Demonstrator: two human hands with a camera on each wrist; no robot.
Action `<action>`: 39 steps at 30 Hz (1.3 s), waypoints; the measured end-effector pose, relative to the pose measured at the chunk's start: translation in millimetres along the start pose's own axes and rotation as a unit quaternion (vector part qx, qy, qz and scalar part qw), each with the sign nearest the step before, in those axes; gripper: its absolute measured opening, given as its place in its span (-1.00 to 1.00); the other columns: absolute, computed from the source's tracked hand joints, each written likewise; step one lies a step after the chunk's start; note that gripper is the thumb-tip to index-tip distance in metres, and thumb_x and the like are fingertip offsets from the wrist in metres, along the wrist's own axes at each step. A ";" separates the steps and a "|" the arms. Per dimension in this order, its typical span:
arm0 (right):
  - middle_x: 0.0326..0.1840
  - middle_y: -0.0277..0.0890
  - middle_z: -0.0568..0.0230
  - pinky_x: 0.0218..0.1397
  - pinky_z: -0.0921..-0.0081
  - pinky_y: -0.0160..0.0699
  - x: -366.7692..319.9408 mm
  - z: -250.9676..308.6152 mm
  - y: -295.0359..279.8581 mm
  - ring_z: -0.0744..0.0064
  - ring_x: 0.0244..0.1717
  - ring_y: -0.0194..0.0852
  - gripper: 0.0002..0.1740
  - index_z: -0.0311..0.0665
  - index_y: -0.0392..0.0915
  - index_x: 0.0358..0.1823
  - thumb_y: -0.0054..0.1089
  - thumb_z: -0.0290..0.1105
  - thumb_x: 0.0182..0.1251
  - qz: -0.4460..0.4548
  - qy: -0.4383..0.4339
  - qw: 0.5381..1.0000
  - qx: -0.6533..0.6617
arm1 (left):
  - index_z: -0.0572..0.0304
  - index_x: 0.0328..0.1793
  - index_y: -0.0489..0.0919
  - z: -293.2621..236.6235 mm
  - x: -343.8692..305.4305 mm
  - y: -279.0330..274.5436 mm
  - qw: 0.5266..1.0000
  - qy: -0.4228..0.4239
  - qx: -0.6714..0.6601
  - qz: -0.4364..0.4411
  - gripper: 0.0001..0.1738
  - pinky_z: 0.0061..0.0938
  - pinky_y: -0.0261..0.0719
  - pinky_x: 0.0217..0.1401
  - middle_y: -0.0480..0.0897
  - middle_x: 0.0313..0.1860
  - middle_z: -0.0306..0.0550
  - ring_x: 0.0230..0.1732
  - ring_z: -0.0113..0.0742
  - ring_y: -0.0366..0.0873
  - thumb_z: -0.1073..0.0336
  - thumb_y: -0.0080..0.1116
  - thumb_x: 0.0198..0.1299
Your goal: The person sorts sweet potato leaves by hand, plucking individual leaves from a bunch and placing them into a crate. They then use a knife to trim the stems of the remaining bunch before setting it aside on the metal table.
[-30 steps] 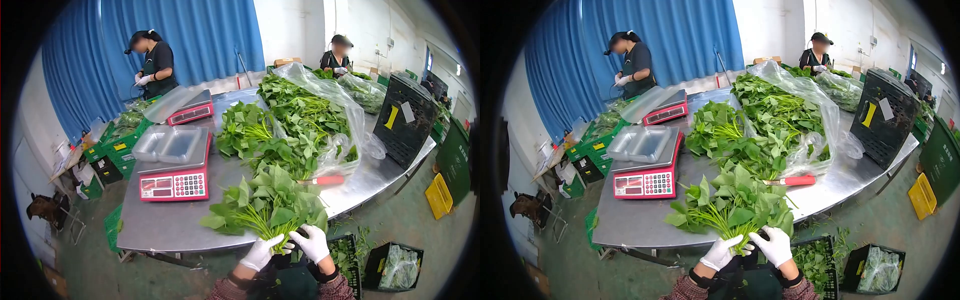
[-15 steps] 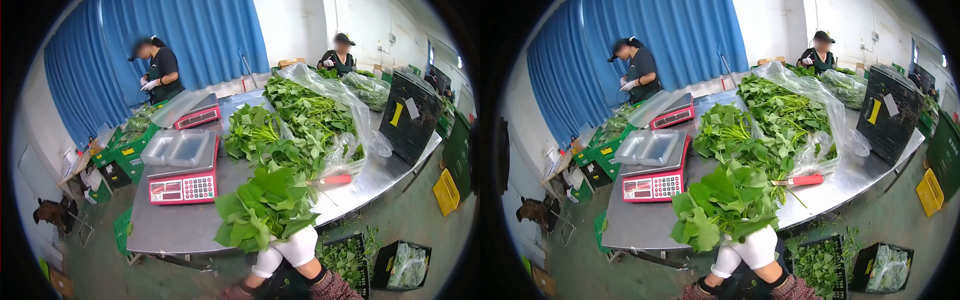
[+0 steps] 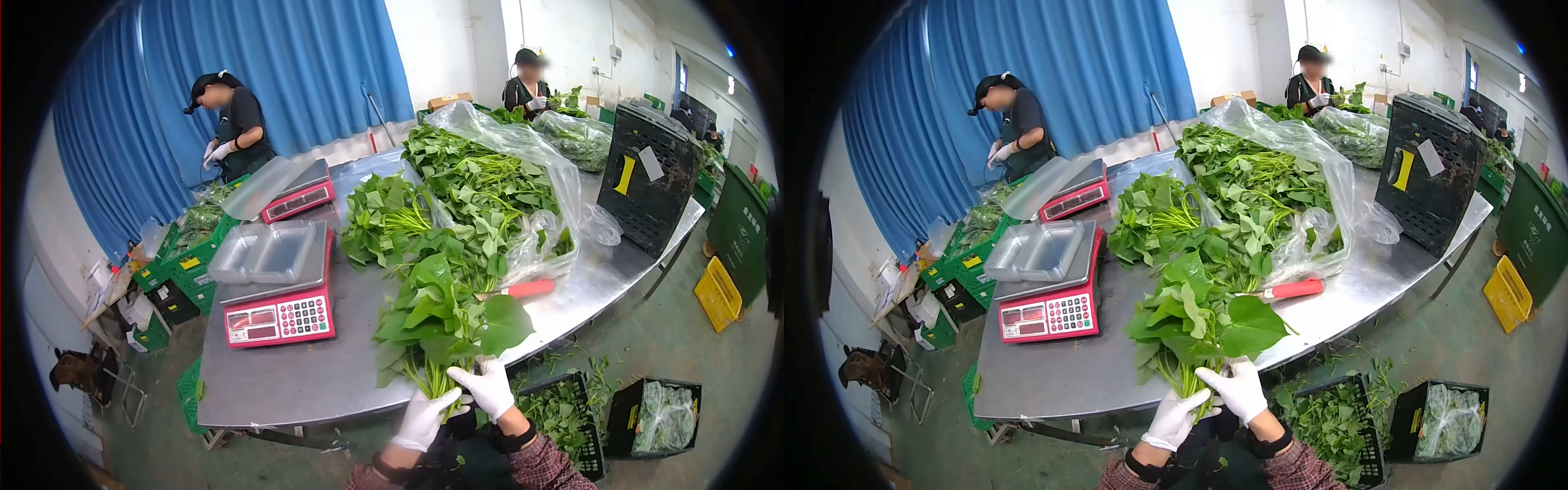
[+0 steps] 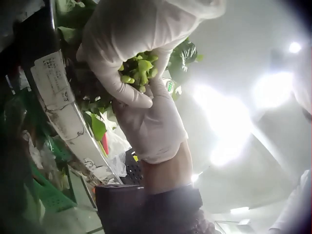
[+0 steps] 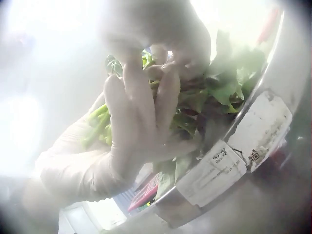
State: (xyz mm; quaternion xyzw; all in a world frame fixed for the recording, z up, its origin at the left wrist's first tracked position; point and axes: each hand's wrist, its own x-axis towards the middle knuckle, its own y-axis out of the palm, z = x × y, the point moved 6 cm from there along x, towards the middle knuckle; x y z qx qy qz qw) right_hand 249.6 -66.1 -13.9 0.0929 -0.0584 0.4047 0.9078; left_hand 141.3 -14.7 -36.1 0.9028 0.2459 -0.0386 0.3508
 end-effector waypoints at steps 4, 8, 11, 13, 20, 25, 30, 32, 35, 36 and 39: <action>-0.32 0.57 0.31 -0.30 0.62 0.39 -1.1 -2.7 -0.8 0.65 -0.41 0.38 -0.67 -0.43 0.54 -0.14 0.31 -0.35 0.13 -0.005 0.022 1.000 0.016 | 0.27 0.26 0.28 0.1 -3.8 1.0 0.999 0.041 -0.018 -0.030 -0.58 -0.27 0.63 0.00 0.53 0.02 0.01 -0.03 -0.15 0.59 0.47 -0.01 0.28; -0.37 0.50 0.27 -0.32 0.57 0.39 -1.6 -9.0 -7.8 0.57 -0.42 0.34 -0.59 -0.43 0.50 -0.05 0.32 -0.35 0.12 0.027 -0.022 0.984 -0.178 | 0.26 0.24 0.31 8.2 -4.6 -7.8 0.999 -0.003 -0.040 -0.010 -0.59 -0.22 0.58 0.09 0.53 -0.02 -0.01 -0.02 -0.19 0.57 0.46 0.01 0.26; -0.38 0.42 0.27 -0.33 0.56 0.38 -3.9 3.7 0.4 0.56 -0.43 0.29 -0.57 -0.41 0.47 -0.01 0.32 -0.38 0.11 0.058 -0.035 0.957 -0.283 | 0.23 0.17 0.37 21.6 -3.1 -10.3 0.989 -0.119 -0.053 0.065 -0.65 -0.37 0.58 -0.04 0.51 -0.27 -0.12 -0.27 -0.37 0.51 0.43 0.03 0.25; -0.48 0.42 0.28 -0.35 0.56 0.38 -9.1 20.3 6.9 0.51 -0.45 0.34 -0.66 -0.37 0.55 -0.12 0.32 -0.37 0.10 0.040 -0.095 0.974 -0.201 | 0.25 0.13 0.38 18.2 -0.2 -10.2 0.989 -0.123 -0.055 0.066 -0.68 -0.46 0.45 -0.21 0.45 -0.36 -0.17 -0.38 -0.42 0.41 0.41 0.02 0.26; -0.43 0.58 0.20 -0.35 0.60 0.49 -23.5 73.0 -11.9 0.43 -0.46 0.55 -0.84 -0.39 0.62 -0.24 0.21 -0.60 0.11 -0.008 -0.126 0.966 -0.226 | 0.30 -0.06 0.38 20.4 1.7 -18.4 0.982 -0.137 -0.105 0.077 -0.82 -0.72 0.13 -0.62 0.32 -0.55 -0.26 -0.67 -0.58 0.17 0.37 0.00 0.27; -0.19 0.58 0.08 -0.07 0.51 0.52 -13.6 92.4 11.0 0.32 -0.16 0.58 -0.69 -0.34 0.57 -0.07 0.11 -0.67 0.13 0.004 -0.239 0.956 -0.171 | 0.27 -0.05 0.38 19.0 -3.7 -14.8 0.986 -0.125 -0.073 0.084 -0.80 -0.72 0.09 -0.65 0.32 -0.54 -0.26 -0.67 -0.58 0.17 0.39 0.04 0.24; 0.18 0.39 -0.01 0.20 0.40 0.40 3.2 98.7 21.2 0.18 0.17 0.43 -0.60 -0.26 0.56 -0.02 0.24 -0.64 0.04 -0.011 -0.272 0.952 -0.138 | 0.24 -0.20 0.37 21.5 -9.7 -14.6 0.992 -0.117 -0.006 0.049 -0.86 -0.72 0.09 -0.68 0.35 -0.53 -0.23 -0.66 -0.57 0.21 0.39 0.07 0.21; 0.24 0.33 0.00 0.20 0.36 0.41 4.1 97.7 23.3 0.13 0.18 0.41 -0.55 -0.24 0.56 -0.02 0.33 -0.61 -0.03 -0.004 -0.266 0.952 -0.149 | 0.26 -0.05 0.42 27.0 -10.1 -18.4 0.992 -0.121 0.017 0.027 -0.81 -0.71 0.05 -0.64 0.34 -0.57 -0.28 -0.67 -0.57 0.20 0.46 0.05 0.21; 0.17 0.39 0.04 0.15 0.41 0.46 0.9 97.9 21.8 0.18 0.15 0.44 -0.58 -0.22 0.61 -0.08 0.36 -0.60 -0.07 -0.033 -0.283 0.943 -0.175 | 0.26 -0.09 0.44 28.2 -9.8 -17.0 0.993 -0.115 0.015 0.016 -0.84 -0.70 0.05 -0.64 0.35 -0.57 -0.28 -0.67 -0.58 0.20 0.46 0.07 0.20; 0.17 0.39 0.04 0.15 0.41 0.46 0.5 95.9 20.1 0.18 0.15 0.44 -0.58 -0.22 0.61 -0.08 0.36 -0.60 -0.07 -0.032 -0.283 0.943 -0.175 | 0.27 -0.09 0.44 27.7 -9.7 -16.6 0.993 -0.111 0.021 0.014 -0.84 -0.70 0.05 -0.64 0.36 -0.57 -0.28 -0.67 -0.59 0.20 0.46 0.08 0.20; 0.07 0.50 0.16 0.08 0.50 0.46 -1.4 96.7 8.0 0.26 0.05 0.46 -0.64 -0.16 0.67 -0.15 0.30 -0.58 -0.07 -0.073 -0.275 0.935 -0.210 | 0.29 -0.05 0.43 27.8 -10.2 -16.1 0.993 -0.112 0.023 0.016 -0.82 -0.70 0.06 -0.64 0.35 -0.56 -0.28 -0.66 -0.59 0.21 0.46 0.06 0.22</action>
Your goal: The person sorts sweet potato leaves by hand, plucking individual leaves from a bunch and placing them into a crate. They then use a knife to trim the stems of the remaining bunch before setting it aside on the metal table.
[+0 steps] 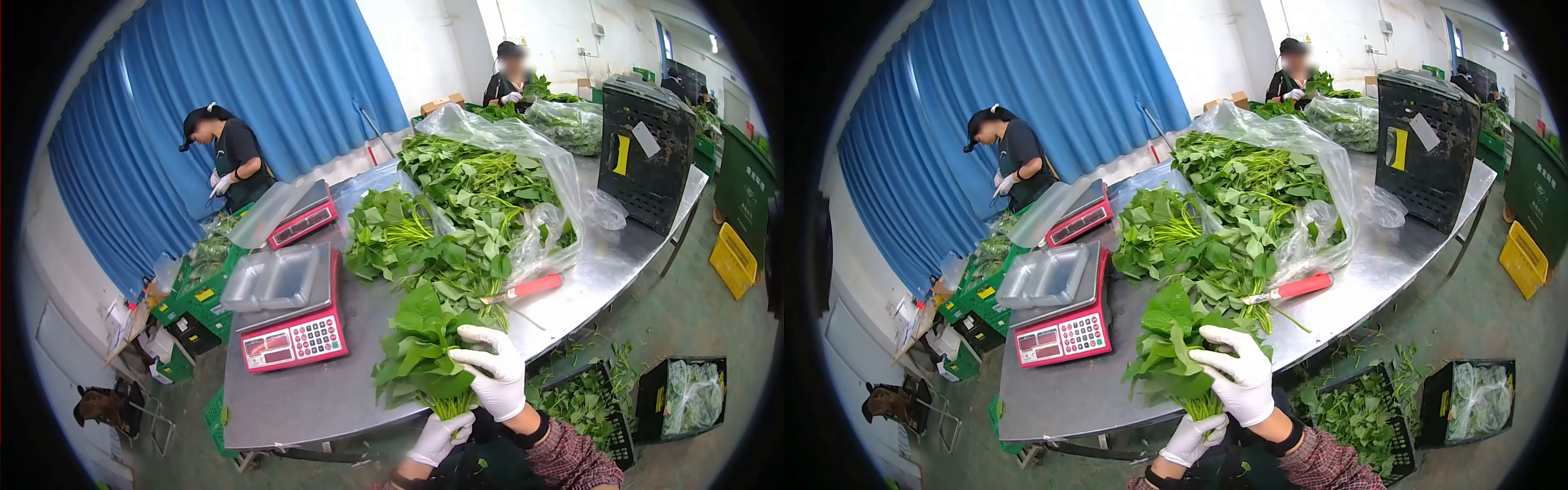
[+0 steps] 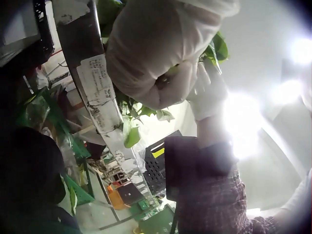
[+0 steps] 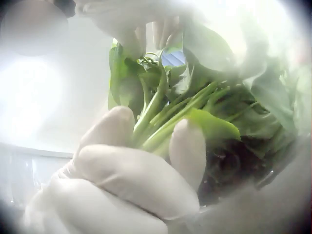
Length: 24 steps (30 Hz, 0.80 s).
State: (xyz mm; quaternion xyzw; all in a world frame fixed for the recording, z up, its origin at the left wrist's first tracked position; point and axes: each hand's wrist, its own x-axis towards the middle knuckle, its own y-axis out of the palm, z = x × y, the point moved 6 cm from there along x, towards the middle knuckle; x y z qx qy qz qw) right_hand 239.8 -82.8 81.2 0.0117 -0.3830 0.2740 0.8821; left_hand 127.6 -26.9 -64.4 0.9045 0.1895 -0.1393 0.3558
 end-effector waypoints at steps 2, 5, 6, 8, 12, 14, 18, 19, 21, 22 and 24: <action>0.07 0.50 0.17 0.08 0.51 0.46 -1.4 -9.1 -1.0 0.29 0.06 0.46 -0.65 -0.17 0.67 -0.14 0.27 -0.57 -0.03 0.011 0.027 0.998 0.047 | 0.29 -0.03 0.42 -3.4 -2.8 2.8 1.000 -0.002 -0.009 0.013 -0.80 -0.71 0.06 -0.64 0.35 -0.55 -0.28 -0.65 -0.60 0.21 0.44 0.05 0.23; 0.08 0.51 0.18 0.12 0.51 0.43 -0.6 -19.2 -4.7 0.34 0.08 0.45 -0.70 -0.23 0.65 -0.11 0.18 -0.57 0.08 0.043 0.050 0.991 0.113 | 0.30 0.01 0.40 -4.4 -3.6 1.1 0.999 -0.005 -0.030 0.041 -0.77 -0.72 0.08 -0.64 0.35 -0.52 -0.27 -0.64 -0.60 0.22 0.42 0.04 0.25; 0.07 0.52 0.18 0.13 0.50 0.42 -0.5 -19.5 -6.1 0.33 0.08 0.46 -0.73 -0.26 0.64 -0.12 0.18 -0.56 0.11 0.051 0.056 0.989 0.131 | 0.30 0.02 0.39 -3.5 -3.2 0.1 0.998 -0.007 -0.042 0.055 -0.76 -0.74 0.08 -0.63 0.36 -0.50 -0.26 -0.63 -0.59 0.23 0.41 0.05 0.26; 0.01 0.56 0.16 0.16 0.47 0.40 2.1 -23.4 -5.4 0.30 0.09 0.46 -0.74 -0.32 0.58 -0.10 0.19 -0.52 0.14 0.081 0.071 0.980 0.169 | 0.30 0.03 0.39 -2.1 -2.7 -2.4 0.997 -0.006 -0.053 0.061 -0.75 -0.75 0.09 -0.63 0.36 -0.49 -0.26 -0.63 -0.59 0.23 0.40 0.05 0.26; -0.01 0.56 0.17 0.13 0.45 0.40 6.2 -12.9 -7.6 0.32 0.06 0.47 -0.71 -0.29 0.55 -0.07 0.22 -0.50 0.12 0.100 0.058 0.984 0.138 | 0.30 0.07 0.39 -3.7 -4.2 0.2 0.998 -0.011 -0.045 0.049 -0.72 -0.75 0.11 -0.61 0.37 -0.48 -0.25 -0.61 -0.58 0.24 0.39 0.05 0.27; 0.00 0.54 0.23 0.09 0.46 0.41 6.9 -8.3 -8.2 0.34 0.00 0.47 -0.66 -0.25 0.53 -0.04 0.22 -0.51 0.10 0.091 0.077 0.989 0.087 | 0.31 0.08 0.39 -3.7 -4.0 2.6 0.999 -0.013 -0.023 0.037 -0.71 -0.74 0.13 -0.60 0.38 -0.47 -0.24 -0.59 -0.58 0.25 0.36 0.05 0.28; -0.12 0.56 0.31 0.02 0.49 0.42 2.5 -26.6 -17.5 0.43 -0.10 0.47 -0.64 -0.31 0.53 -0.02 0.24 -0.52 0.09 0.049 0.055 0.997 0.028 | 0.35 0.12 0.34 0.7 -2.6 1.6 0.996 0.014 -0.040 0.073 -0.60 -0.72 0.16 -0.59 0.37 -0.41 -0.19 -0.55 -0.53 0.26 0.21 0.06 0.30; -0.12 0.56 0.31 0.02 0.49 0.42 -0.8 -27.6 -20.2 0.43 -0.10 0.47 -0.64 -0.31 0.53 -0.02 0.24 -0.52 0.09 0.048 0.056 0.997 0.026 | 0.35 0.12 0.34 0.9 -2.1 0.4 0.996 0.012 -0.041 0.075 -0.60 -0.72 0.16 -0.59 0.37 -0.41 -0.19 -0.55 -0.53 0.26 0.21 0.06 0.30; -0.16 0.56 0.33 -0.06 0.55 0.46 -8.4 -40.7 -31.7 0.54 -0.16 0.47 -0.64 -0.36 0.51 -0.03 0.28 -0.49 0.11 -0.036 0.242 0.949 0.197 | 0.34 0.11 0.34 -2.1 -1.3 1.1 0.991 0.023 -0.094 0.090 -0.57 -0.72 0.17 -0.57 0.36 -0.40 -0.21 -0.54 -0.52 0.24 0.14 0.04 0.31; -0.15 0.55 0.34 -0.12 0.58 0.48 -15.2 -53.6 -37.0 0.60 -0.20 0.46 -0.65 -0.36 0.49 -0.03 0.28 -0.49 0.13 -0.067 0.247 0.946 0.197 | 0.33 0.10 0.35 -3.9 -1.6 2.8 0.990 0.022 -0.111 0.084 -0.58 -0.71 0.16 -0.58 0.35 -0.41 -0.21 -0.57 -0.54 0.20 0.13 0.03 0.32; -0.15 0.55 0.33 -0.11 0.57 0.48 -15.4 -61.2 -43.4 0.59 -0.19 0.46 -0.64 -0.36 0.48 -0.02 0.28 -0.49 0.13 -0.071 0.249 0.944 0.204 | 0.33 0.09 0.36 -3.8 -1.3 5.1 0.983 0.013 -0.148 0.104 -0.59 -0.70 0.16 -0.59 0.35 -0.42 -0.21 -0.58 -0.55 0.19 0.14 0.02 0.32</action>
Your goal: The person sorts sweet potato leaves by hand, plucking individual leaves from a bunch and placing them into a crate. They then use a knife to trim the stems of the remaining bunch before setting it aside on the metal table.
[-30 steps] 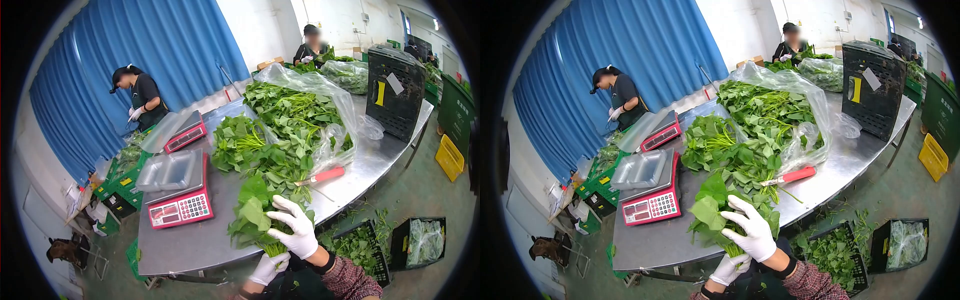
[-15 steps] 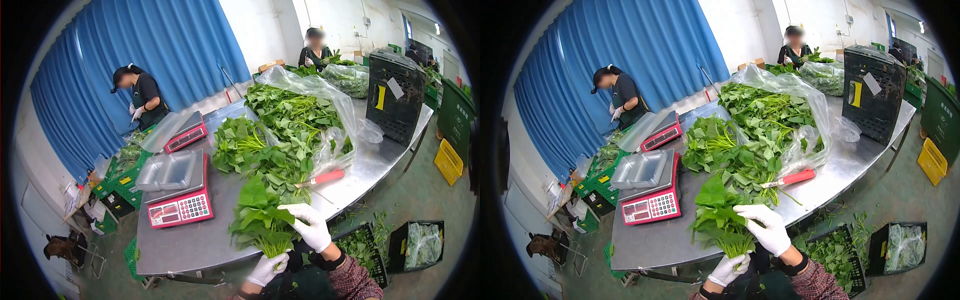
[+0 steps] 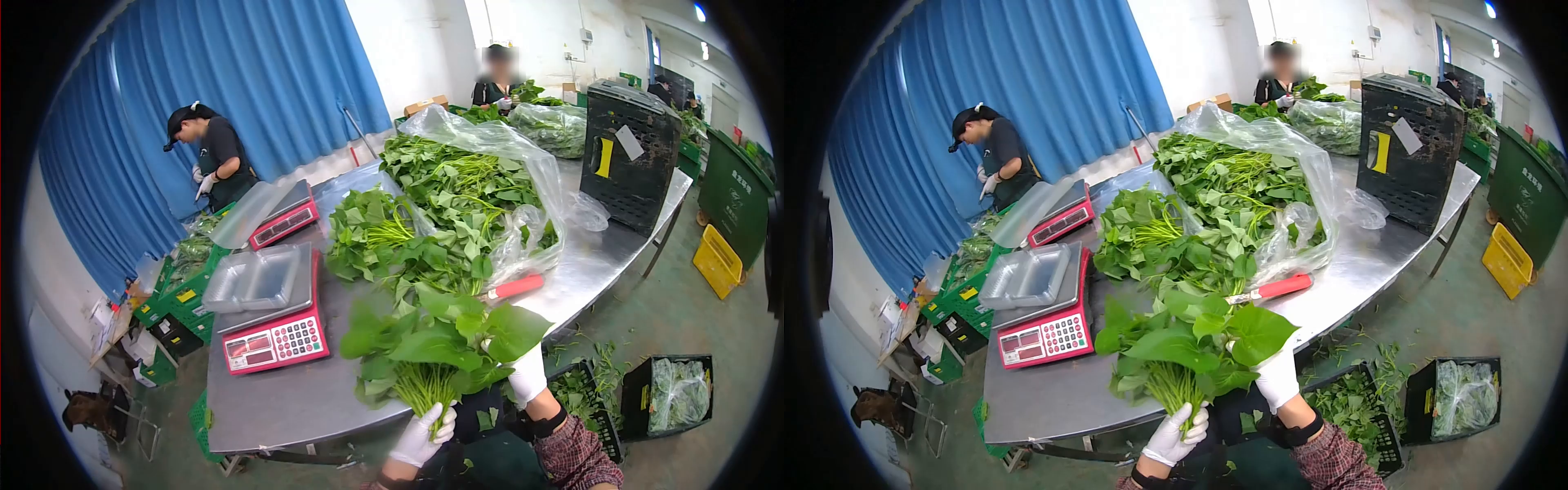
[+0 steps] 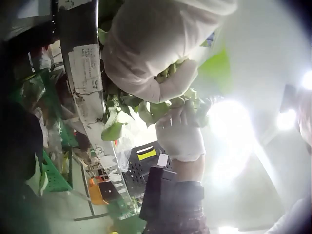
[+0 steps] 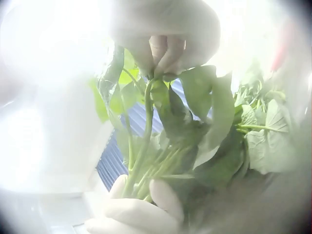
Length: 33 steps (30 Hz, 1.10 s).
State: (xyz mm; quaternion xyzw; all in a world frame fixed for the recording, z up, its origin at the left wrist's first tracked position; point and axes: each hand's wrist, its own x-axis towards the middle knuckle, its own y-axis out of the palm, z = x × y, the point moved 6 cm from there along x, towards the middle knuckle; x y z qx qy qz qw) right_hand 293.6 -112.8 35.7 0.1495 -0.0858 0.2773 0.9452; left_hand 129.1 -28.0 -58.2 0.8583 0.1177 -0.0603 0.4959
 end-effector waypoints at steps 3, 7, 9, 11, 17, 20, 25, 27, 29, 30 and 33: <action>-0.15 0.56 0.29 -0.10 0.55 0.48 2.9 -3.9 -12.2 0.56 -0.19 0.47 -0.65 -0.37 0.47 0.00 0.24 -0.51 0.16 0.011 -0.013 1.000 -0.008 | 0.32 0.07 0.37 1.9 2.1 0.3 0.998 -0.013 -0.058 0.016 -0.64 -0.70 0.15 -0.61 0.35 -0.42 -0.22 -0.62 -0.56 0.17 0.18 0.02 0.32; -0.15 0.57 0.28 -0.08 0.53 0.49 -3.0 -3.6 -16.9 0.50 -0.18 0.49 -0.71 -0.35 0.49 -0.02 0.19 -0.50 0.22 0.029 -0.054 0.996 -0.062 | 0.32 0.02 0.38 1.4 2.8 -3.2 0.995 -0.020 -0.091 0.019 -0.72 -0.69 0.15 -0.60 0.34 -0.44 -0.22 -0.63 -0.56 0.15 0.27 0.00 0.31; -0.14 0.56 0.27 -0.07 0.52 0.49 -4.3 6.8 -11.1 0.50 -0.16 0.49 -0.75 -0.35 0.51 -0.07 0.20 -0.48 0.22 0.086 -0.012 0.996 -0.038 | 0.32 0.01 0.38 -0.2 2.0 -1.7 0.994 -0.021 -0.103 0.039 -0.73 -0.69 0.13 -0.61 0.33 -0.46 -0.22 -0.64 -0.57 0.13 0.28 0.00 0.31; -0.14 0.55 0.28 -0.09 0.52 0.50 2.2 -2.0 -11.4 0.51 -0.16 0.48 -0.75 -0.32 0.50 -0.06 0.18 -0.49 0.23 0.134 0.027 0.991 0.000 | 0.34 0.00 0.37 -0.2 1.3 -2.2 0.993 -0.025 -0.112 0.037 -0.74 -0.69 0.11 -0.62 0.32 -0.46 -0.22 -0.64 -0.57 0.11 0.29 -0.01 0.31; -0.21 0.53 0.26 -0.10 0.55 0.49 4.8 14.8 -5.2 0.49 -0.18 0.48 -0.83 -0.29 0.48 -0.13 0.13 -0.50 0.26 0.182 -0.039 0.982 -0.025 | 0.29 -0.04 0.35 0.2 1.1 -4.7 0.995 -0.028 -0.093 0.026 -0.81 -0.71 0.08 -0.64 0.35 -0.47 -0.23 -0.67 -0.57 0.12 0.33 -0.07 0.32; -0.22 0.53 0.25 -0.08 0.55 0.48 7.2 8.9 -3.8 0.48 -0.18 0.48 -0.85 -0.30 0.46 -0.14 0.11 -0.49 0.27 0.192 -0.055 0.979 -0.046 | 0.26 -0.10 0.35 -1.0 -0.1 -2.6 0.995 -0.032 -0.096 0.020 -0.85 -0.71 0.07 -0.65 0.35 -0.46 -0.22 -0.68 -0.58 0.11 0.33 -0.07 0.32; -0.10 0.45 0.24 -0.06 0.56 0.42 0.1 12.9 -3.3 0.52 -0.11 0.39 -0.76 -0.29 0.42 -0.08 0.12 -0.57 0.21 0.157 -0.019 0.987 0.030 | 0.27 -0.05 0.36 -0.2 1.2 -4.8 0.991 -0.034 -0.122 0.037 -0.82 -0.71 0.08 -0.64 0.33 -0.47 -0.23 -0.69 -0.58 0.11 0.32 -0.08 0.33; -0.07 0.44 0.26 -0.12 0.61 0.39 -4.0 8.2 -42.4 0.60 -0.18 0.34 -0.75 -0.28 0.39 0.00 0.04 -0.50 0.30 -0.052 -0.201 0.967 -0.145 | 0.28 -0.03 0.36 -3.7 -0.7 1.4 0.988 -0.040 -0.145 0.040 -0.80 -0.71 0.08 -0.64 0.33 -0.47 -0.23 -0.69 -0.57 0.10 0.31 -0.08 0.34; -0.13 0.38 0.39 0.00 0.61 0.33 -7.9 26.2 -77.1 0.64 -0.12 0.27 -0.73 -0.29 0.38 0.07 -0.02 -0.39 0.38 -0.245 -0.101 0.958 -0.107 | 0.28 -0.02 0.36 -7.7 -2.8 7.7 0.984 -0.043 -0.169 0.045 -0.79 -0.70 0.08 -0.64 0.32 -0.48 -0.24 -0.69 -0.57 0.10 0.30 -0.08 0.34; -0.15 0.42 0.36 -0.06 0.65 0.37 -7.0 27.6 -91.7 0.61 -0.18 0.33 -0.61 -0.31 0.33 0.17 -0.03 -0.27 0.42 -0.245 -0.140 0.944 0.172 | 0.28 -0.02 0.36 -8.6 -3.0 9.8 0.981 -0.042 -0.185 0.045 -0.79 -0.70 0.09 -0.65 0.32 -0.48 -0.24 -0.68 -0.57 0.11 0.30 -0.08 0.34; -0.19 0.48 0.27 -0.16 0.64 0.42 -27.5 11.4 -102.3 0.55 -0.26 0.40 -0.47 -0.37 0.27 0.24 -0.13 -0.08 0.45 -0.222 -0.048 0.837 0.498 | 0.30 -0.03 0.37 -7.0 -1.1 13.5 0.978 -0.041 -0.201 0.041 -0.77 -0.69 0.09 -0.66 0.30 -0.49 -0.24 -0.67 -0.57 0.11 0.28 -0.05 0.33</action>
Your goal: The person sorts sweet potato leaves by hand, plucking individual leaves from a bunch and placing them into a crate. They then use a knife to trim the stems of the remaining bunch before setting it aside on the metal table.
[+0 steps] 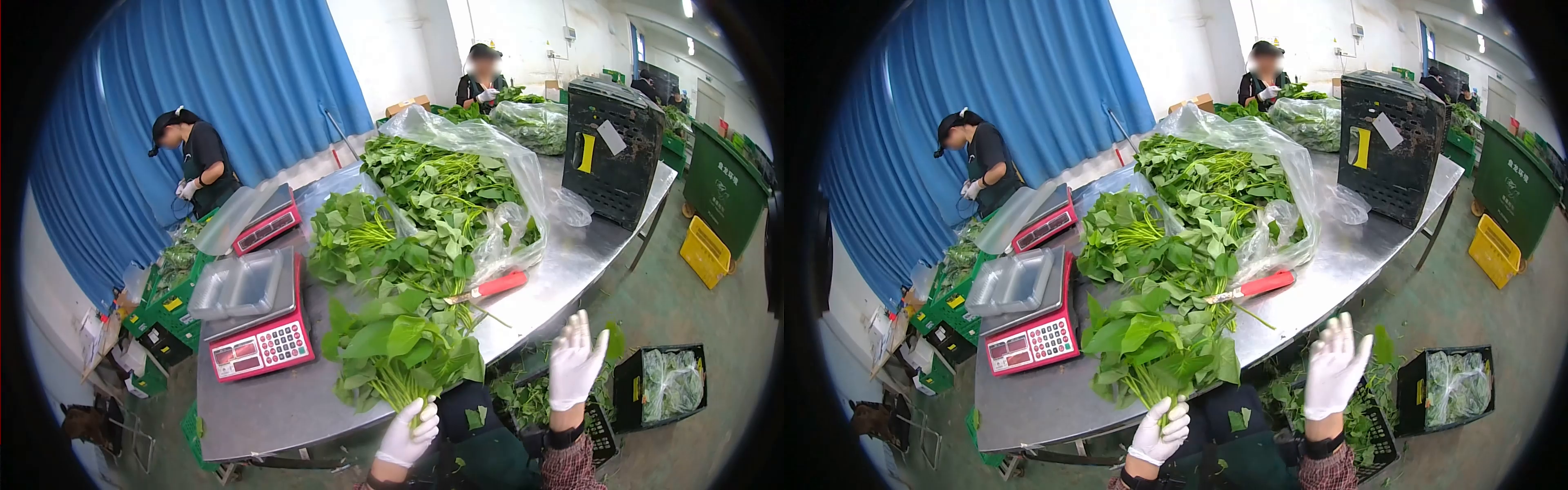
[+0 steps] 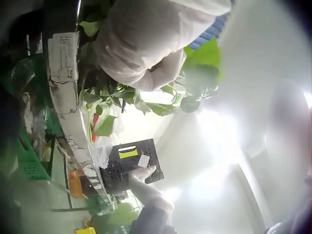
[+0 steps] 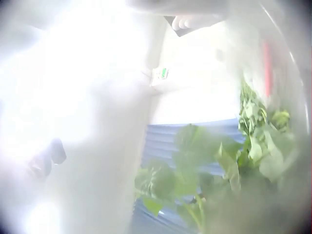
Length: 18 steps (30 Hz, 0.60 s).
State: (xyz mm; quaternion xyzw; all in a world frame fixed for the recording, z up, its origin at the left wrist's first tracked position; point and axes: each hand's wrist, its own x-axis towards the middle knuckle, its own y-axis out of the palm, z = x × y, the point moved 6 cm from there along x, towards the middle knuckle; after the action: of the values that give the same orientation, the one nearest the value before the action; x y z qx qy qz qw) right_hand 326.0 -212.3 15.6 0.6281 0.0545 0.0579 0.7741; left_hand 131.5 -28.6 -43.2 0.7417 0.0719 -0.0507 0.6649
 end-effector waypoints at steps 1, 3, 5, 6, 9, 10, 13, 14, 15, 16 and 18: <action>-0.18 0.49 0.26 -0.14 0.62 0.41 -3.8 -10.4 -0.4 0.53 -0.24 0.41 -0.49 -0.37 0.26 0.23 -0.12 -0.11 0.45 0.022 0.030 0.998 -0.053 | 0.33 -0.04 0.39 -0.1 1.8 0.4 1.000 0.000 0.002 -0.006 -0.75 -0.69 0.10 -0.67 0.28 -0.50 -0.25 -0.66 -0.57 0.12 0.26 -0.02 0.32; -0.13 0.53 0.20 -0.10 0.62 0.40 -17.2 -32.1 18.4 0.50 -0.22 0.46 -0.59 -0.41 0.31 0.17 -0.06 -0.30 0.40 0.105 0.019 0.948 -0.298 | 0.33 -0.03 0.38 -0.2 1.8 1.7 1.000 0.001 0.017 -0.013 -0.75 -0.69 0.10 -0.66 0.28 -0.49 -0.25 -0.66 -0.57 0.12 0.27 -0.02 0.32; -0.14 0.57 0.27 -0.08 0.64 0.39 -27.2 -43.0 57.0 0.56 -0.21 0.45 -0.63 -0.34 0.49 0.03 0.18 -0.53 0.14 0.216 -0.056 0.824 -0.521 | 0.33 -0.03 0.38 0.8 0.1 3.0 0.999 0.004 0.032 -0.018 -0.74 -0.70 0.10 -0.66 0.28 -0.49 -0.25 -0.66 -0.56 0.11 0.27 -0.02 0.32; -0.12 0.57 0.28 -0.10 0.62 0.40 -30.9 -48.1 77.2 0.56 -0.23 0.45 -0.55 -0.29 0.49 0.05 0.30 -0.48 0.06 0.310 -0.140 0.751 -0.566 | 0.33 -0.03 0.38 0.5 -1.2 2.2 0.998 0.011 0.042 -0.035 -0.74 -0.70 0.10 -0.66 0.28 -0.49 -0.25 -0.67 -0.56 0.11 0.27 -0.01 0.32; -0.09 0.56 0.25 -0.11 0.61 0.42 -41.0 -71.3 114.1 0.54 -0.25 0.45 -0.41 -0.27 0.47 0.11 0.42 -0.39 -0.02 0.397 -0.122 0.723 -0.552 | 0.32 -0.02 0.38 0.0 -1.6 -1.5 0.997 0.023 0.057 -0.056 -0.75 -0.69 0.11 -0.66 0.28 -0.49 -0.25 -0.66 -0.56 0.11 0.28 -0.01 0.31; -0.07 0.56 0.24 -0.11 0.59 0.43 -40.6 -80.0 113.8 0.52 -0.25 0.45 -0.37 -0.27 0.46 0.13 0.44 -0.37 -0.05 0.399 -0.090 0.735 -0.540 | 0.32 -0.02 0.38 0.4 -1.6 -3.3 0.996 0.026 0.058 -0.063 -0.75 -0.69 0.11 -0.66 0.28 -0.49 -0.25 -0.66 -0.55 0.11 0.28 0.00 0.31; -0.10 0.58 0.29 -0.10 0.63 0.43 -32.8 -83.8 105.1 0.58 -0.20 0.48 -0.48 -0.26 0.49 0.11 0.37 -0.41 0.05 0.351 -0.046 0.754 -0.554 | 0.32 -0.02 0.38 -0.1 -1.1 -4.0 0.996 0.023 0.065 -0.062 -0.75 -0.68 0.13 -0.65 0.29 -0.49 -0.24 -0.65 -0.55 0.13 0.29 0.01 0.30; -0.12 0.59 0.31 -0.10 0.65 0.43 -27.5 -84.4 98.1 0.60 -0.19 0.50 -0.55 -0.27 0.52 0.08 0.33 -0.43 0.10 0.312 -0.010 0.795 -0.520 | 0.32 -0.02 0.38 -0.4 -1.0 -3.3 0.996 0.022 0.071 -0.057 -0.75 -0.67 0.14 -0.64 0.29 -0.48 -0.24 -0.65 -0.54 0.14 0.29 0.01 0.30; -0.15 0.61 0.32 -0.10 0.70 0.42 -26.0 -80.0 99.4 0.64 -0.17 0.50 -0.70 -0.30 0.59 -0.01 0.23 -0.48 0.19 0.283 0.040 0.800 -0.528 | 0.32 -0.02 0.38 -0.6 -1.2 -2.9 0.996 0.020 0.072 -0.058 -0.75 -0.67 0.14 -0.64 0.29 -0.48 -0.24 -0.65 -0.54 0.14 0.29 0.01 0.30; -0.16 0.61 0.30 -0.10 0.71 0.43 -20.7 -81.5 93.4 0.65 -0.20 0.50 -0.75 -0.33 0.61 -0.07 0.20 -0.47 0.21 0.277 0.061 0.799 -0.531 | 0.32 -0.02 0.38 -0.5 -1.4 -1.8 0.997 0.016 0.062 -0.053 -0.75 -0.67 0.14 -0.64 0.29 -0.48 -0.24 -0.65 -0.54 0.14 0.29 0.01 0.30; -0.16 0.61 0.30 -0.06 0.68 0.42 -13.8 -82.5 87.4 0.64 -0.16 0.48 -0.77 -0.31 0.62 -0.08 0.17 -0.46 0.24 0.270 0.106 0.811 -0.508 | 0.31 -0.02 0.38 -0.9 -1.7 -1.4 0.997 0.011 0.052 -0.047 -0.75 -0.67 0.13 -0.64 0.29 -0.48 -0.24 -0.65 -0.54 0.14 0.29 0.02 0.30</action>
State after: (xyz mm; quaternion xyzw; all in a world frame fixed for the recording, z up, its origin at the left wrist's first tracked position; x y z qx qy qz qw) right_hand 297.6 -116.9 84.4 0.1245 -0.0726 0.3506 0.9254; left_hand 129.5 -27.7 -44.2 0.7716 0.1116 -0.0771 0.6214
